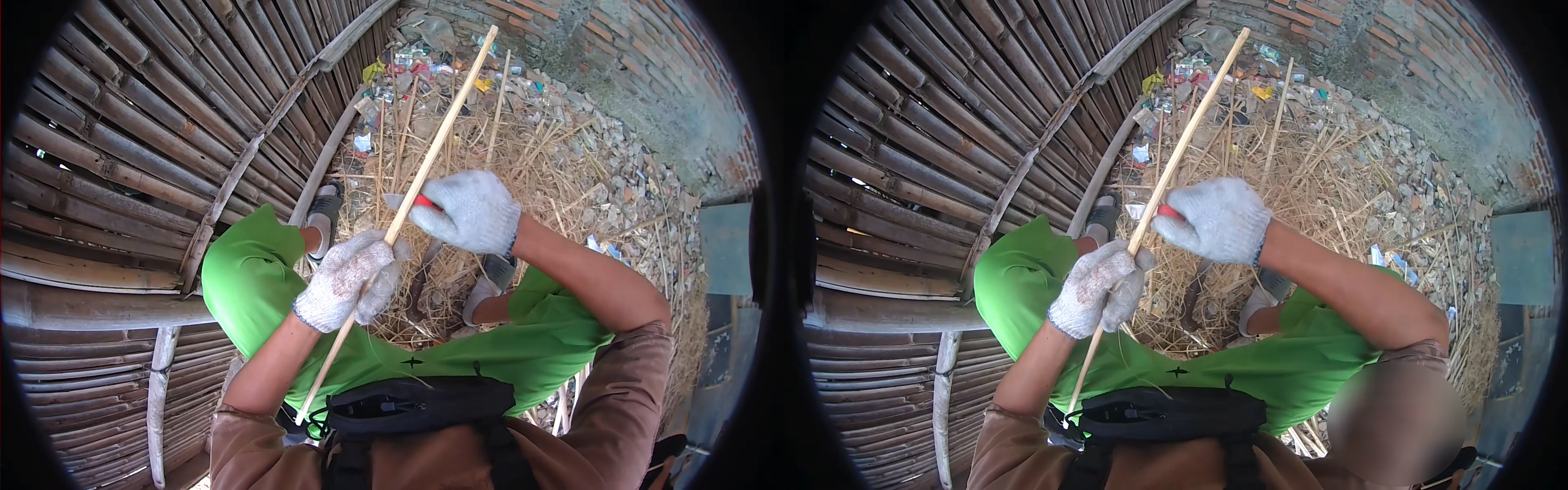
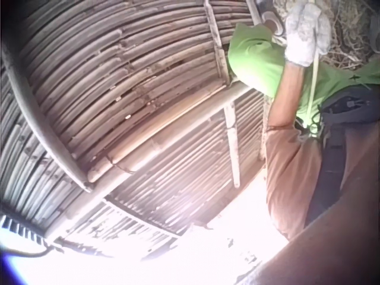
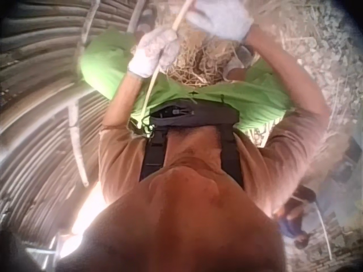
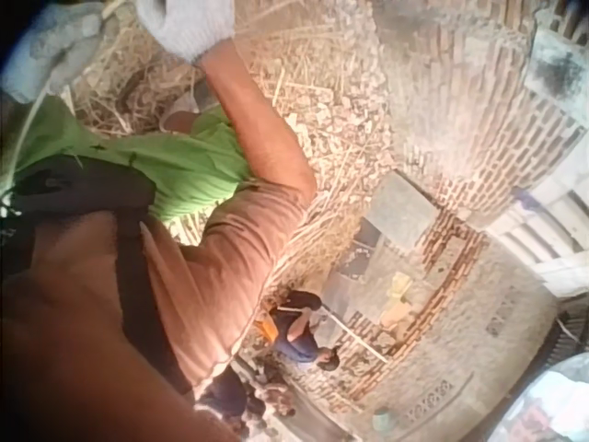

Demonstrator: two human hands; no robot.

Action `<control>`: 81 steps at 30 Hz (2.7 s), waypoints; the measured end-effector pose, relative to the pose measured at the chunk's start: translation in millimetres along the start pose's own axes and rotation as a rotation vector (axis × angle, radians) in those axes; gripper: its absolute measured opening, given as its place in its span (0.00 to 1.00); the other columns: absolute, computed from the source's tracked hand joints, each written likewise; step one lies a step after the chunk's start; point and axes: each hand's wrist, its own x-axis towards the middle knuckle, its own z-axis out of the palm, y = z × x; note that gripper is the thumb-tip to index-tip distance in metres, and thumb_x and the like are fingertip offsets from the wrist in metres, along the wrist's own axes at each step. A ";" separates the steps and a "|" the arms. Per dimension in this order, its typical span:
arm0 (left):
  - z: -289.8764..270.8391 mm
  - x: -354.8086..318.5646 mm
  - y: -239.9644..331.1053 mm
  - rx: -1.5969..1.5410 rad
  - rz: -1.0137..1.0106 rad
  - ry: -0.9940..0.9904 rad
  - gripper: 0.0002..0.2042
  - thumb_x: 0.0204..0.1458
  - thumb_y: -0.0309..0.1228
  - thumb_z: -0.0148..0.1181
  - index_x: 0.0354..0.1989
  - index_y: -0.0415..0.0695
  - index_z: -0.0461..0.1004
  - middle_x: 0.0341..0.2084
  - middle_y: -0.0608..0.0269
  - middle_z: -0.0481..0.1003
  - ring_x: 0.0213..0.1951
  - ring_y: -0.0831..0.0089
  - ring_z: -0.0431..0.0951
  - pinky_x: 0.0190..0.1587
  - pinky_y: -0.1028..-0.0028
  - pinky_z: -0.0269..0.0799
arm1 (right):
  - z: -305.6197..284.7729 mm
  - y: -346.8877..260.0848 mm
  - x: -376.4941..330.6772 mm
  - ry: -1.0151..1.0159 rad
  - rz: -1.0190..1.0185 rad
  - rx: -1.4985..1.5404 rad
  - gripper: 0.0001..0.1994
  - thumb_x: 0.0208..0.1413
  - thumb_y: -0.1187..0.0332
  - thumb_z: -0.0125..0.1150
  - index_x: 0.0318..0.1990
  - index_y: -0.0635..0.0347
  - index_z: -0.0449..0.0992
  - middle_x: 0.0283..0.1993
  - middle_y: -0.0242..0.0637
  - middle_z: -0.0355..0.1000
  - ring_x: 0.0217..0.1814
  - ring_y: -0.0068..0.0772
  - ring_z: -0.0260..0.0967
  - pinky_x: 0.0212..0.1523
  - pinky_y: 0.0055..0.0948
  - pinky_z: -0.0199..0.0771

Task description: The person uses a small red utility knife to shave thin strips of outer bark from a long bamboo pole while wearing gloves, repeatedly pulling the blade along the length of the wood.

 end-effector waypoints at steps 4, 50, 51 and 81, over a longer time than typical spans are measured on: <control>-1.4 1.3 0.1 -0.246 -0.050 -0.007 0.19 0.77 0.39 0.50 0.57 0.31 0.71 0.18 0.68 0.67 0.11 0.77 0.64 0.12 0.77 0.61 | 4.9 16.0 2.9 0.127 0.169 0.143 0.29 0.73 0.39 0.49 0.38 0.58 0.80 0.34 0.56 0.80 0.39 0.64 0.81 0.43 0.58 0.79; -8.4 -1.0 -12.7 -0.162 -0.172 -0.061 0.18 0.77 0.41 0.49 0.49 0.36 0.74 0.13 0.70 0.62 0.09 0.76 0.59 0.11 0.74 0.55 | -65.1 162.4 18.9 0.288 0.331 -0.250 0.34 0.74 0.34 0.42 0.51 0.54 0.85 0.47 0.54 0.84 0.51 0.61 0.82 0.54 0.57 0.81; -6.8 -1.6 -13.7 -0.144 -0.179 -0.039 0.18 0.77 0.41 0.49 0.48 0.35 0.75 0.14 0.70 0.61 0.09 0.76 0.59 0.11 0.75 0.55 | -63.1 160.0 20.4 0.291 0.331 -0.210 0.34 0.74 0.34 0.42 0.51 0.54 0.85 0.46 0.54 0.84 0.51 0.60 0.82 0.55 0.56 0.81; 9.2 17.1 -2.8 -0.155 -0.049 0.080 0.19 0.74 0.36 0.53 0.65 0.35 0.70 0.20 0.67 0.66 0.11 0.78 0.61 0.14 0.76 0.58 | 6.8 0.3 -6.5 0.083 -0.093 -0.042 0.24 0.71 0.41 0.53 0.39 0.53 0.81 0.30 0.50 0.79 0.33 0.59 0.81 0.36 0.56 0.81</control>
